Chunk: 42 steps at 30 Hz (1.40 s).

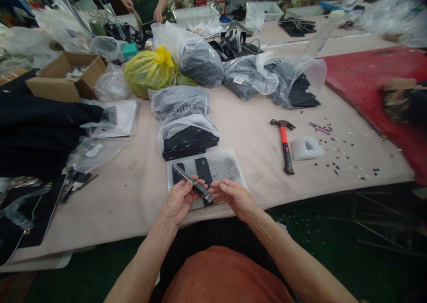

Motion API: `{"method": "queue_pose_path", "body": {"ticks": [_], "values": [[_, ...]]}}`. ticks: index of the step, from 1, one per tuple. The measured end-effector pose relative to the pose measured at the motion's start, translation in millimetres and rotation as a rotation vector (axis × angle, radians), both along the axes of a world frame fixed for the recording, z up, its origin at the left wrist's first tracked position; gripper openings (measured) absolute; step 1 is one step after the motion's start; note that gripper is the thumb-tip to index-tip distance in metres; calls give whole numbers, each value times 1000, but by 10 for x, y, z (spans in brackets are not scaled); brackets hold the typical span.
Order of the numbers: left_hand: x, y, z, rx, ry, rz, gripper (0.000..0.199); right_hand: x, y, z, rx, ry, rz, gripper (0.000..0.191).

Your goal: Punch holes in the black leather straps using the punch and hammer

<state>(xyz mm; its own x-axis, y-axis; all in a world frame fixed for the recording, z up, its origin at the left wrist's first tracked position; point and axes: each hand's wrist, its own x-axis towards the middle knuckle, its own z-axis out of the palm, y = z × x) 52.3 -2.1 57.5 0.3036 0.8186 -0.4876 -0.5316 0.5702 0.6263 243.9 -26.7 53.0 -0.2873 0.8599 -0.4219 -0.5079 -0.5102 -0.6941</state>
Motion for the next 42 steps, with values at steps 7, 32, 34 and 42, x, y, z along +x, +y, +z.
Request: {"method": "queue_pose_path", "body": {"ticks": [7, 32, 34, 42], "values": [[-36, -31, -16, 15, -48, 11, 27, -33, -69, 64, 102, -83, 69, 30], [-50, -12, 28, 140, 41, -24, 29, -208, -139, -13, 61, -46, 50, 32], [-53, -16, 29, 176, 41, -44, 28, -227, -138, -23, 68, -85, 36, 31], [-118, -51, 65, 287, -65, -133, 29, -273, -138, -6, 116, -214, 70, 26]]}}
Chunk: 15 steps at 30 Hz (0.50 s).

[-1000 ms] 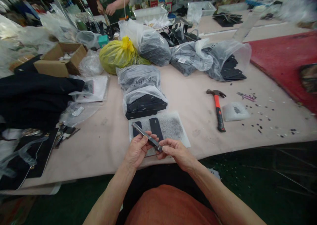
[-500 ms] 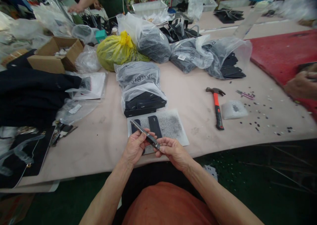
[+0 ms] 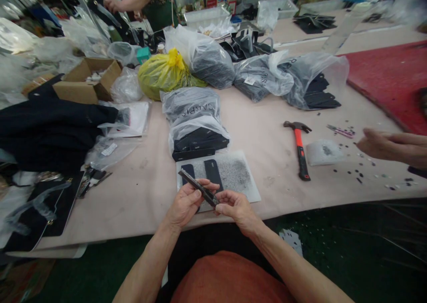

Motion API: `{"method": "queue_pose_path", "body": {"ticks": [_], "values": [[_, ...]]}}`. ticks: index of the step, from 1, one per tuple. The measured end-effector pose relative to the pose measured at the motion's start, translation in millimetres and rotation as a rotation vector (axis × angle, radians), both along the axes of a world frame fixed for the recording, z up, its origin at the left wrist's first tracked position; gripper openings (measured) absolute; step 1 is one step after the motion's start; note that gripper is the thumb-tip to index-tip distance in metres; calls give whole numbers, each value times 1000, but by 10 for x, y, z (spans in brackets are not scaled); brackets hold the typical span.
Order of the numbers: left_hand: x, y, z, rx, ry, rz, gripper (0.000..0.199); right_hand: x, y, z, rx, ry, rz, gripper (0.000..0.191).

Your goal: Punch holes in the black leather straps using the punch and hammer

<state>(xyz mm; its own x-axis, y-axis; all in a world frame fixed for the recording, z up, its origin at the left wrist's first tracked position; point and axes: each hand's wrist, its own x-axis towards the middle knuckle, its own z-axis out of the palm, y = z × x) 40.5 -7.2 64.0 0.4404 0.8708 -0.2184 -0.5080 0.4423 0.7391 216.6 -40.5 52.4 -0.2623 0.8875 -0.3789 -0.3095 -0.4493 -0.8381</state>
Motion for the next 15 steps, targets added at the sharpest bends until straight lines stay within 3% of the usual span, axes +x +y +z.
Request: {"method": "queue_pose_path", "body": {"ticks": [9, 11, 15], "values": [[-46, -7, 2, 29, -45, -48, 31, 8, -30, -40, 222, -261, -15, 15], [-38, -13, 11, 29, -54, -55, 33, 2, -50, -21, 397, -463, -49, 11], [-16, -35, 56, 15, -77, -55, 40, 8, -71, 9, 904, -836, -169, 18]]}}
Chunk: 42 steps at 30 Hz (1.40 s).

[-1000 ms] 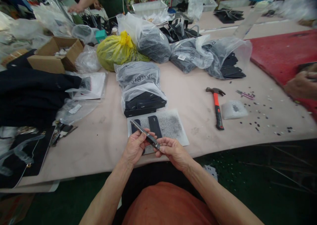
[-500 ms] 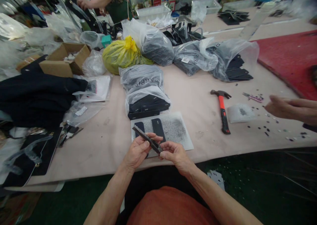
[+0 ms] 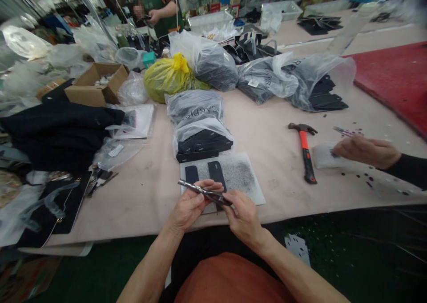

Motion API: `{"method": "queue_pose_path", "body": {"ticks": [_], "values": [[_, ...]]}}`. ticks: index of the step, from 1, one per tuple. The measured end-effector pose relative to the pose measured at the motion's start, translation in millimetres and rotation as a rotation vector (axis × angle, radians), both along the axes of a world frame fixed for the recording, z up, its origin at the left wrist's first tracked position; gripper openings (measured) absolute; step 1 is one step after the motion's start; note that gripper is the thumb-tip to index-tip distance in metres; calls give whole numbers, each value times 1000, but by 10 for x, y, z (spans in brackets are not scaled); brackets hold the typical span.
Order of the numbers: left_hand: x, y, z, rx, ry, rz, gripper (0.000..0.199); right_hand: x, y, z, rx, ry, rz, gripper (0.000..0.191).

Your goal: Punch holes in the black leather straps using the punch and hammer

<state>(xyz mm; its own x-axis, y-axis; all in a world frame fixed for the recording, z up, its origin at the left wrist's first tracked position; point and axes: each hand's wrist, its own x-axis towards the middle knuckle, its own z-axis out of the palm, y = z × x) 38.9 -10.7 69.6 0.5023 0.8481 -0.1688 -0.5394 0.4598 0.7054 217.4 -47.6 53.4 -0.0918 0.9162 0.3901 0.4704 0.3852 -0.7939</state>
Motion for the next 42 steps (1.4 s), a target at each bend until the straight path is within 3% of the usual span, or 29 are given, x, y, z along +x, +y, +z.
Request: {"method": "queue_pose_path", "body": {"ticks": [4, 11, 14, 18, 20, 23, 25, 28, 31, 34, 38, 42], "values": [[20, -24, 62, -26, 5, 3, 44, 37, -11, -69, 255, -186, -4, 30], [35, -45, 137, -17, 10, -3, 44, 69, -43, -167, 279, -154, -6, 31], [35, -30, 124, 19, 91, 28, 39, 55, -3, -94, 28, 20, 39, 23], [47, 10, 58, 86, 321, 94, 26, 17, 63, -34, -584, 464, 135, 14], [59, 29, 18, 93, 385, 120, 25, -20, 82, -56, -791, 717, 176, 19], [75, 56, -37, 81, 420, 122, 28, -78, 106, -113, -911, 943, 248, 28], [84, 85, -71, 73, 437, 123, 28, -92, 138, -129, -931, 956, 283, 32], [105, 186, -119, 68, 463, 173, 27, -49, 227, -99, -854, 670, 277, 29], [145, 395, -162, 109, 504, 286, 28, 37, 340, -52, -505, 107, 125, 21], [204, 674, -214, 225, 588, 401, 30, 92, 422, -81, -173, -310, 55, 30], [302, 952, -351, 338, 676, 414, 28, 85, 438, -260, -49, -573, 100, 38], [346, 1018, -526, 374, 757, 376, 26, 67, 416, -389, -46, -614, 84, 41]]}}
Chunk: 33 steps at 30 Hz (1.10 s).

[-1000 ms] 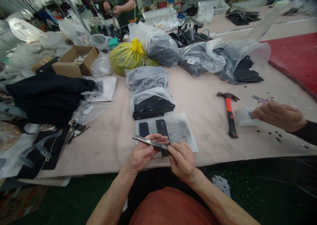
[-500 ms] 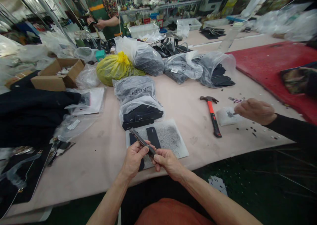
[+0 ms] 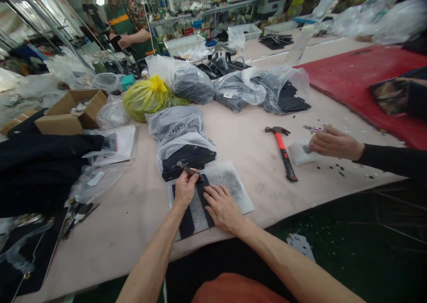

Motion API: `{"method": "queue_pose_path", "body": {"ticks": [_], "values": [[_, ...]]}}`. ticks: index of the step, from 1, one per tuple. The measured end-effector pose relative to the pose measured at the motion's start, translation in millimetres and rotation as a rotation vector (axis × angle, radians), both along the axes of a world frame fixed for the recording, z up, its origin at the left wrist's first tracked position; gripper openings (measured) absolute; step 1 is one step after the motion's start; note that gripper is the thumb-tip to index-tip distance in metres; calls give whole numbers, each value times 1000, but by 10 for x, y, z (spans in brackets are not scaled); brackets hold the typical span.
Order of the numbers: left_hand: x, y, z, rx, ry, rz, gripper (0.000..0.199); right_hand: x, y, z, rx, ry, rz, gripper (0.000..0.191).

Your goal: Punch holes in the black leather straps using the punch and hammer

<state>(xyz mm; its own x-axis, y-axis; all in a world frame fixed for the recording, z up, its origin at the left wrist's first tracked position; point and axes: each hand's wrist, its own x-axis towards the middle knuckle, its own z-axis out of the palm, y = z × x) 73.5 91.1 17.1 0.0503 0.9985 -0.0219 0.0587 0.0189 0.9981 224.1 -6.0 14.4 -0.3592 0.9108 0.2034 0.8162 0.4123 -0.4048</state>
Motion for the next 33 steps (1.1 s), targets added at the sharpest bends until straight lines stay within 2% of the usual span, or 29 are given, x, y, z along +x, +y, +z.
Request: {"method": "queue_pose_path", "body": {"ticks": [4, 8, 16, 22, 29, 33], "values": [[-20, -19, -106, -11, -46, 14, 28, 11, 10, 2, -11, 21, -8, 41], [-26, -35, -130, -31, -91, 40, 30, 22, 26, 8, -17, 33, -9, 42], [-9, -48, -55, 7, 35, -4, 25, 23, 33, -12, -47, 62, -16, 42], [-1, -57, 12, 50, 168, -84, 22, 30, 41, 6, -61, 80, -20, 43], [22, -59, -6, 106, 255, -125, 18, 41, 45, 12, -66, 72, -20, 45], [48, -23, -87, 252, 428, -137, 19, 48, 49, 6, -59, 57, -14, 45]]}}
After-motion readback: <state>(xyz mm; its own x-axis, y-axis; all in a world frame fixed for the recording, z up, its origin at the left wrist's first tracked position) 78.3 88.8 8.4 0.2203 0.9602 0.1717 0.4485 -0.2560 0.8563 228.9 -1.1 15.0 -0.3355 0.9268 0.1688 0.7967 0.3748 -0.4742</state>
